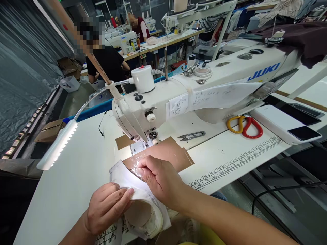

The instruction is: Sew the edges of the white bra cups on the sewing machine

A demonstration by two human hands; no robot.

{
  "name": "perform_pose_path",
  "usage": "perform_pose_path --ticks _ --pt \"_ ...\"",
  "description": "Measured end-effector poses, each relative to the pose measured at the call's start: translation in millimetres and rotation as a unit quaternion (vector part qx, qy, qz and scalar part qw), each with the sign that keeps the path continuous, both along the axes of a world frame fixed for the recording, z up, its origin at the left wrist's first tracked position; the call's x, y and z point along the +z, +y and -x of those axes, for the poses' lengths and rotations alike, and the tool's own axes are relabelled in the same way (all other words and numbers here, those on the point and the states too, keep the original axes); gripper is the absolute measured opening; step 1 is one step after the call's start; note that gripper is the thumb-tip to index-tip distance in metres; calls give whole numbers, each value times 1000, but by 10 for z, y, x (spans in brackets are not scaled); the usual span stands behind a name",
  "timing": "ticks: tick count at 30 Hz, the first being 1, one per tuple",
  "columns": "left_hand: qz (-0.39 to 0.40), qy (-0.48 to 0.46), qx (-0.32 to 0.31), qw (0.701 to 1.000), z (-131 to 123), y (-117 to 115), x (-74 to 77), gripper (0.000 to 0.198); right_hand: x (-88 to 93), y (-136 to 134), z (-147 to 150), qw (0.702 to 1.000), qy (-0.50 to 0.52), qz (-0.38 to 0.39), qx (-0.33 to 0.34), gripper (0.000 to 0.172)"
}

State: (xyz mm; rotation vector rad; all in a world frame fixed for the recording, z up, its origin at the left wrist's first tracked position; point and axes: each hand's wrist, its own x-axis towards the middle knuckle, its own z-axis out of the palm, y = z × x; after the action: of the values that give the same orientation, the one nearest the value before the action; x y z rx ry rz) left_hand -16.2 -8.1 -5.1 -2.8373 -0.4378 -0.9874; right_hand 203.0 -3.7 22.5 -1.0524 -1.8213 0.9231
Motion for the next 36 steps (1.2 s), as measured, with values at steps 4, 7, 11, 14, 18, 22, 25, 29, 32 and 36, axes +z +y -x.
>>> perform_pose_path --ticks 4,7,11,14,18,22,25,29,32,36 --pt "0 0 1 1000 -3 1 15 31 -17 37 -53 998 -65 -23 2 17" --pt "0 0 0 1000 -5 5 16 31 -43 -3 -186 994 -77 -67 -24 17" --pt "2 2 7 1000 3 8 -11 33 -94 -136 -332 990 -51 -115 68 12" --pt "2 9 12 1000 5 6 -26 32 -123 -218 -354 985 -78 -124 94 14" --pt "-1 9 14 1000 -6 8 -17 30 -147 -251 -326 985 -80 -124 86 15" --pt "-6 10 18 1000 -8 5 -8 29 -155 -256 -297 986 -62 -133 80 16" --pt "-8 10 21 1000 -5 1 -10 28 -143 -260 -286 987 -60 -131 77 16" --pt "-8 3 23 1000 -10 2 -12 29 -136 -258 -283 987 -67 -123 79 17" --pt "-5 4 27 1000 -17 4 -5 29 -145 -256 -284 987 -75 -121 80 17" --pt "-7 1 26 1000 -26 7 7 28 -152 -263 -287 986 -80 -125 79 17"
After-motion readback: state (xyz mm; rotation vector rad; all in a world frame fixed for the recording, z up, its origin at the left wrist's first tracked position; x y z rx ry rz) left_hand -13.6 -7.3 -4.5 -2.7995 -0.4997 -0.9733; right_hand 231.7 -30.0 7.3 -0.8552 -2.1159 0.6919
